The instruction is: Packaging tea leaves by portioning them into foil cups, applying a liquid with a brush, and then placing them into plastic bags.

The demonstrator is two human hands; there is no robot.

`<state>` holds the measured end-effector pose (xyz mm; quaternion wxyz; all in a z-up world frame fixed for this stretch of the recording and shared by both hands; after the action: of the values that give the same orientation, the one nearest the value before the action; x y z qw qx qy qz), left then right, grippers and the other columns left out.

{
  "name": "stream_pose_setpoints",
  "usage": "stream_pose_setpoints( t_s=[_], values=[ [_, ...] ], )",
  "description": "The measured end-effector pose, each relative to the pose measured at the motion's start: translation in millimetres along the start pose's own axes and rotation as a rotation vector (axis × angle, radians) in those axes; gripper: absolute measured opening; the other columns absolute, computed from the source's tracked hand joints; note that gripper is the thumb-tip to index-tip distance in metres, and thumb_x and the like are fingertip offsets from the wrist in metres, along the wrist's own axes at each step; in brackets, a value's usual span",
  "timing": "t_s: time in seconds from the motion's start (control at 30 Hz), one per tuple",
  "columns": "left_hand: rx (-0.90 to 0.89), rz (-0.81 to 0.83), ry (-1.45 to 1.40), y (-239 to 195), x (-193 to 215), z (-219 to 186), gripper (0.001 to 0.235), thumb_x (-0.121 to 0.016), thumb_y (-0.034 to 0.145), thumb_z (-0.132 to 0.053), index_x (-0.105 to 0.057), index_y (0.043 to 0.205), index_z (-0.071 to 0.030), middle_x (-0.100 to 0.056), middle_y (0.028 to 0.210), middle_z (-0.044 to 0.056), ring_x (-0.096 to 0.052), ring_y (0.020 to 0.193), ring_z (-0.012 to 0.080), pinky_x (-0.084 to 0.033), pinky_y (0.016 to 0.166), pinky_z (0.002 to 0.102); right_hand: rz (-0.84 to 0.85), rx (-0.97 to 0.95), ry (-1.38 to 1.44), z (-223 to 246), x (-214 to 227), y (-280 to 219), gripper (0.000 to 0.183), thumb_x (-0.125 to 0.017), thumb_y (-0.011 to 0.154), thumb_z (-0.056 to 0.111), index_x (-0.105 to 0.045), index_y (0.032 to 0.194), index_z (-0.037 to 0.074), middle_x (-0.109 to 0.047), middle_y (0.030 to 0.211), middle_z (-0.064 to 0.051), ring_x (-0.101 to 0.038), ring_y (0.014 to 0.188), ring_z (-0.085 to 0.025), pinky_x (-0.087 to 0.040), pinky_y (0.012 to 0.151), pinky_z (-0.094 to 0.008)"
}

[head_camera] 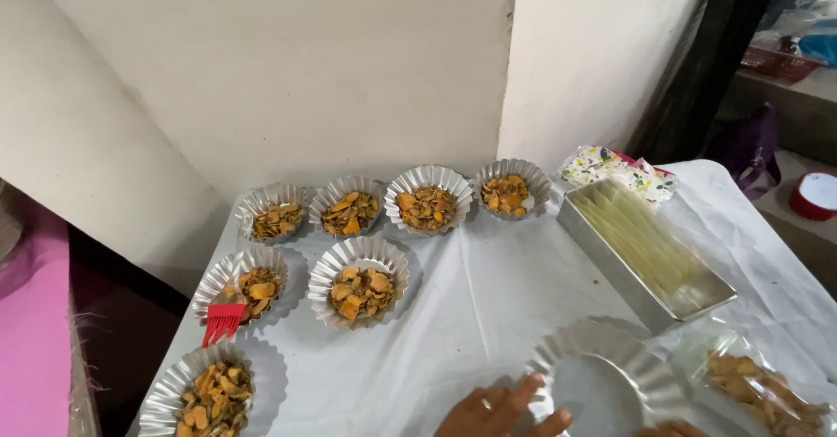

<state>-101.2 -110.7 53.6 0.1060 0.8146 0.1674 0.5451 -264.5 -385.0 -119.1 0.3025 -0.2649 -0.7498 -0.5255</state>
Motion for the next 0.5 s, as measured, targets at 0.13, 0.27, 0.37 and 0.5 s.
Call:
stream_pose_setpoints(
  t_s=[0.13, 0.27, 0.37, 0.5],
  values=[
    [-0.135, -0.404, 0.400, 15, 15, -1, 0.015, -0.065, 0.097, -0.020, -0.065, 0.102, -0.005, -0.071, 0.119, 0.022, -0.070, 0.083, 0.0312, -0.060, 0.062, 0.040, 0.032, 0.076, -0.039, -2, 102, 121, 0.058, -0.051, 0.094, 0.055, -0.050, 0.141, 0.021, -0.051, 0.144, 0.000, -0.047, 0.131, -0.018, -0.036, 0.113, -0.042],
    [-0.126, -0.392, 0.611, 17, 24, 43, 0.013, -0.069, 0.094, -0.005, -0.067, 0.106, -0.003, -0.069, 0.113, 0.024, -0.069, 0.088, 0.0321, -0.061, 0.069, 0.037, 0.160, -0.540, -0.193, -64, 99, 69, 0.080, -0.070, 0.063, 0.068, -0.062, 0.137, 0.038, -0.066, 0.143, 0.011, -0.064, 0.137, -0.016, -0.056, 0.117, -0.048],
    [-0.132, -0.436, 0.684, 18, 21, 42, 0.012, -0.068, 0.103, -0.020, -0.068, 0.105, -0.008, -0.068, 0.111, 0.021, -0.067, 0.087, 0.0296, -0.058, 0.067, 0.037, 0.366, -1.022, 0.038, -91, 118, 29, 0.096, -0.089, 0.049, 0.051, -0.058, 0.140, 0.054, -0.052, 0.158, -0.015, -0.036, 0.160, -0.034, -0.031, 0.125, -0.055],
    [-0.270, -0.378, 0.495, 35, 12, 8, 0.017, -0.064, 0.092, 0.000, -0.068, 0.109, -0.001, -0.069, 0.117, 0.027, -0.072, 0.089, 0.0340, -0.060, 0.074, 0.041, 0.088, -0.931, 0.038, -110, 95, -39, 0.105, -0.082, 0.047, 0.055, -0.066, 0.146, 0.021, -0.076, 0.072, -0.015, -0.061, 0.159, -0.032, -0.055, 0.120, -0.049]
  ],
)
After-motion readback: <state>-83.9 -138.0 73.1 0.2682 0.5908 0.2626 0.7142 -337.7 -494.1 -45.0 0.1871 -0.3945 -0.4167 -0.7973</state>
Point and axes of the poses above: each hand's wrist, its own y-axis towards the middle knuckle, its own x-axis out of the back of the hand, z = x × y, the point moved 4 cm from there along y, towards the middle knuckle
